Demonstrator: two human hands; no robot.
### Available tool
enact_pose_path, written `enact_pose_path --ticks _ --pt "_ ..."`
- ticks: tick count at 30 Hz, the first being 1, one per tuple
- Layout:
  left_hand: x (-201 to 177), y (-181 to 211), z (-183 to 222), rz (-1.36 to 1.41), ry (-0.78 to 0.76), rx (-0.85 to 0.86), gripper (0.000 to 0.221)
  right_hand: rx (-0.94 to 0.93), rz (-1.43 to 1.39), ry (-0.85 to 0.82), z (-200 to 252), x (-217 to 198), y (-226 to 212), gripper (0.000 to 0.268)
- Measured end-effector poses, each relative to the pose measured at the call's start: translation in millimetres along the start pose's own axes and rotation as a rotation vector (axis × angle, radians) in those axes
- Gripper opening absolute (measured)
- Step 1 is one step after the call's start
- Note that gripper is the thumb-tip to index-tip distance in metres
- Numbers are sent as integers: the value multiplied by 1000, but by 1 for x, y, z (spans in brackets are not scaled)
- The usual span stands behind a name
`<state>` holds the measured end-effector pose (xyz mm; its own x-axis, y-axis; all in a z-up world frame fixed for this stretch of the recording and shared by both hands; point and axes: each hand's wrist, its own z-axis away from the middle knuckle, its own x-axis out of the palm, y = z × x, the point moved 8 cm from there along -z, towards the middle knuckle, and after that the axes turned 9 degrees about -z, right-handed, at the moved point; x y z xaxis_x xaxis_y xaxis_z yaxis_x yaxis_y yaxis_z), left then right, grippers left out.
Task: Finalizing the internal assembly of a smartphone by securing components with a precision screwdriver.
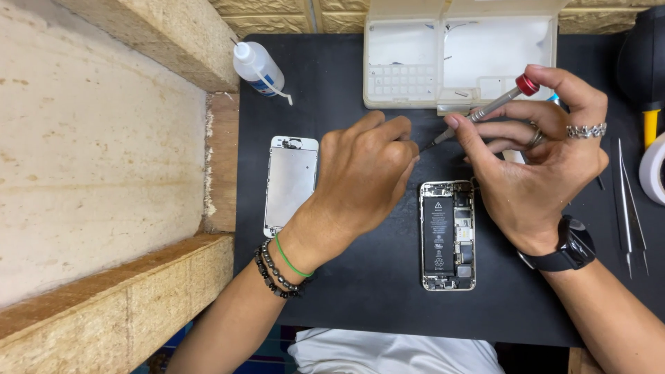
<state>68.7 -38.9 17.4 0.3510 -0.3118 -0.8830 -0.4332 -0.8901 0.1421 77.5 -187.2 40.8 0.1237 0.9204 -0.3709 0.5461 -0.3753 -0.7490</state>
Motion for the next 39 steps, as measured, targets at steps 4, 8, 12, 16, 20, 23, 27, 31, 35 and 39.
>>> enact_pose_path --ticks 4,8,12,16,20,23,27,31,35,39 --pt "2 -1 0 33 -31 -21 36 44 -26 15 0 -1 3 66" --pt "7 -4 -2 70 -101 -49 28 86 -48 10 -2 -3 6 63" --pt "7 -6 -3 114 -112 -69 23 92 -45 10 -3 -5 9 63" --pt "5 -5 -4 153 -133 -60 23 54 -20 13 -3 -7 9 64" --pt "1 -2 -6 199 -118 -18 21 85 -41 -5 -2 -7 13 64" --pt "1 -2 -6 224 -118 -28 18 93 -52 -1 -2 -7 14 64" --pt "1 -2 -7 239 -100 -65 14 110 -60 3 -1 -8 15 66" --pt "1 -1 -6 197 -81 -54 17 108 -50 8 -2 -9 12 65" --pt "1 -2 -5 189 -114 -50 19 132 -43 28 -2 -15 8 67" --pt "0 -8 -6 200 -145 -93 17 97 7 1 -7 -20 -7 70"
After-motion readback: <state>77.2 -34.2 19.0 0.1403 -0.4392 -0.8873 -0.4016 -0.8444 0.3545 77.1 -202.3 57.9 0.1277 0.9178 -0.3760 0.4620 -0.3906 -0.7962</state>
